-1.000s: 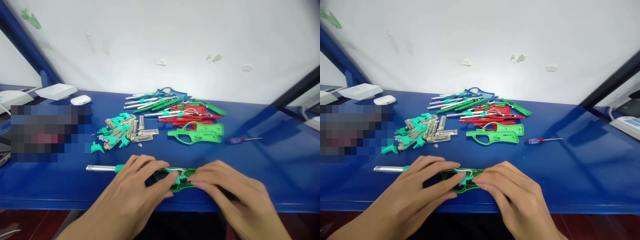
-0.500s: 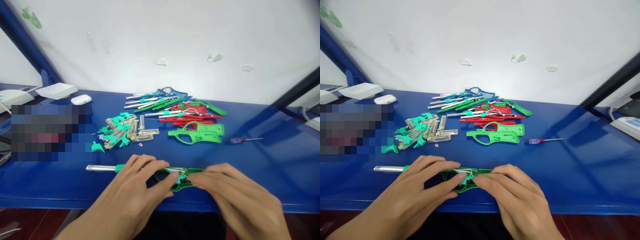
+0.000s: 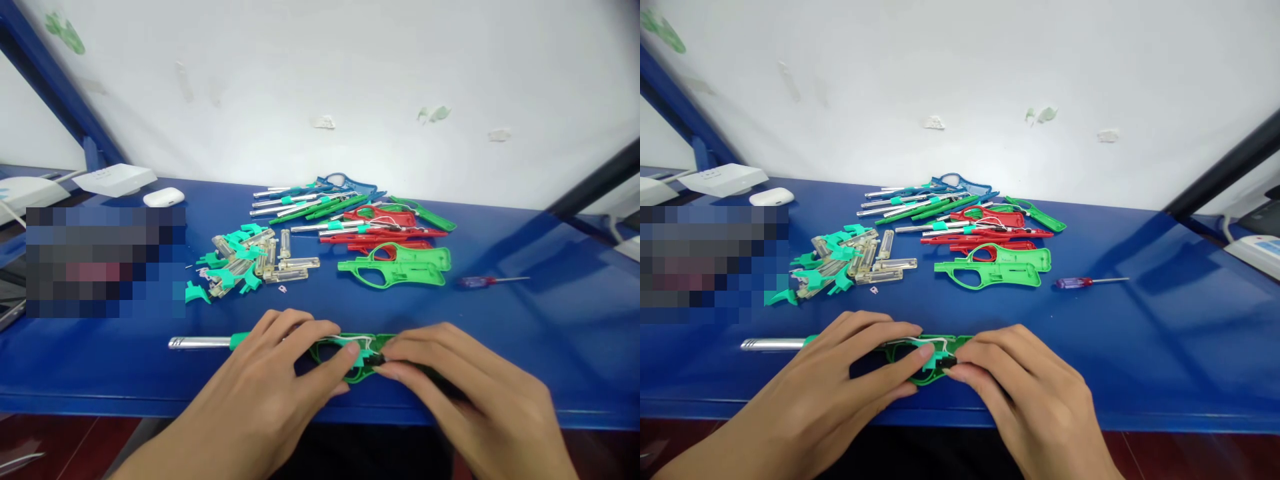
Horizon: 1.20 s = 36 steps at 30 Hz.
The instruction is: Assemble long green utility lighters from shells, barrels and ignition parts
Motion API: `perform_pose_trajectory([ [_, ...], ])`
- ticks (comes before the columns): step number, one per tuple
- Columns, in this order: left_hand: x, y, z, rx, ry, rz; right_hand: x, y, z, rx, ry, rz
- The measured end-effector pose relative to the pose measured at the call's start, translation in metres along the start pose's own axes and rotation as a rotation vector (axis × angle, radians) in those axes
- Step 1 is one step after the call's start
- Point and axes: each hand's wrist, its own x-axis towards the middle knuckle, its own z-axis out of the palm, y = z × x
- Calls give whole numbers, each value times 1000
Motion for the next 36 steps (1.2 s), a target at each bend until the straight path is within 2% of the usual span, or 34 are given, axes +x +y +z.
perform_pose_trajectory([
  [4, -2, 0, 1, -4, 7, -3, 0, -1, 0, 2, 12, 53],
  [13, -1, -3, 7, -24, 45, 15, 2, -2, 2, 48, -1, 60],
  [25, 0, -3, 2, -36, 2, -11, 6, -11, 8, 56, 29, 170],
  [36, -1, -3, 0, -32, -17, -26, 3, -14, 10, 84, 73, 158],
])
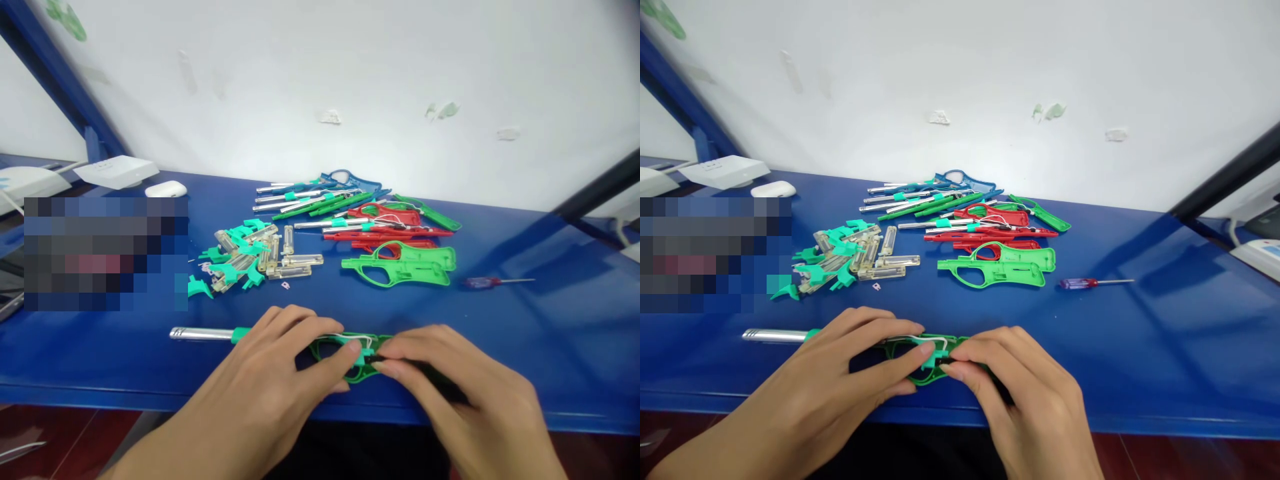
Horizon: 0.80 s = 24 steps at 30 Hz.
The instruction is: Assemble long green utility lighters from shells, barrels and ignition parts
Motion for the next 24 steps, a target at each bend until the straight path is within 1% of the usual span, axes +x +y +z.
perform_pose_trajectory([
  [5, 2, 1, 1, -6, -32, -13, 4, 1, -2, 34, -21, 11],
  [12, -1, 1, 2, -26, -18, 8, 4, 3, -3, 103, -53, 28],
  [16, 0, 1, 0, -46, -22, 5, 4, 3, -3, 112, -44, 41],
  [21, 4, 2, -2, -18, 52, 20, 8, 1, -5, 38, 20, 94],
  [24, 4, 1, 1, -9, 70, 34, 8, 4, -7, 16, -15, 72],
])
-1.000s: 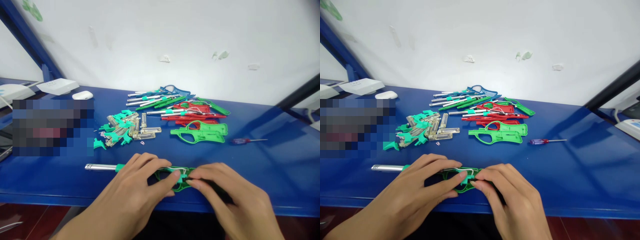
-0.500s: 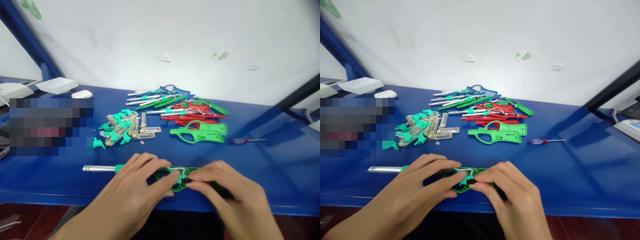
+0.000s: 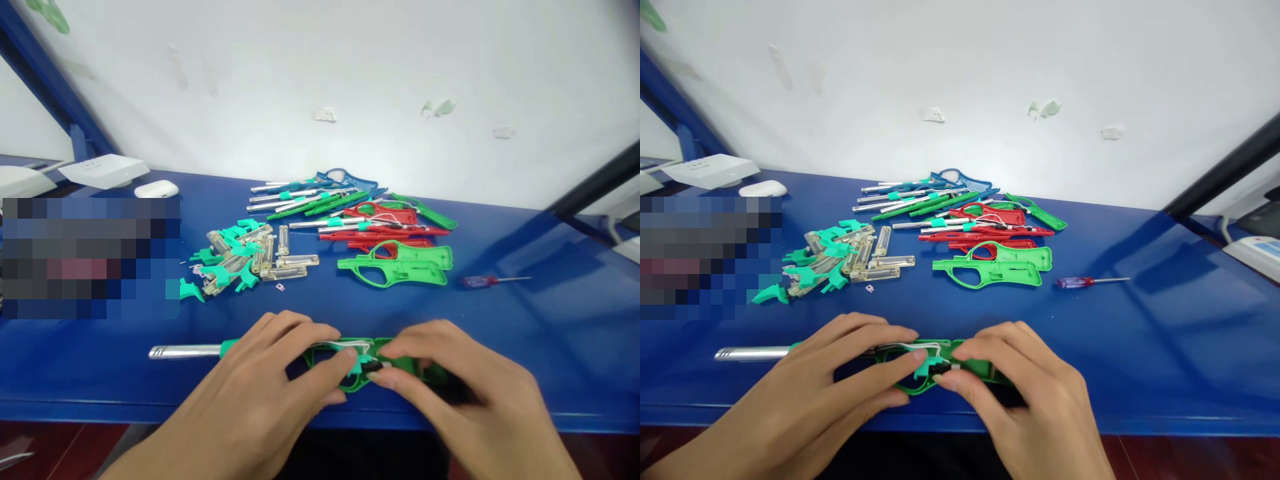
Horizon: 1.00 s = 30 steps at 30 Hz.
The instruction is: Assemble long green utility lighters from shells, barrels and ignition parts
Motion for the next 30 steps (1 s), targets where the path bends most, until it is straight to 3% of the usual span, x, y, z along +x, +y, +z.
perform_pose_trajectory([
  [6, -5, -7, 7, 48, 34, -7, -4, 14, -1, -5, -138, -56],
  [15, -7, -6, 7, -8, -49, -45, -1, 16, -4, 25, -163, -96],
  [30, -7, -6, 8, -24, -39, -45, -1, 16, -2, 83, -152, -100],
])
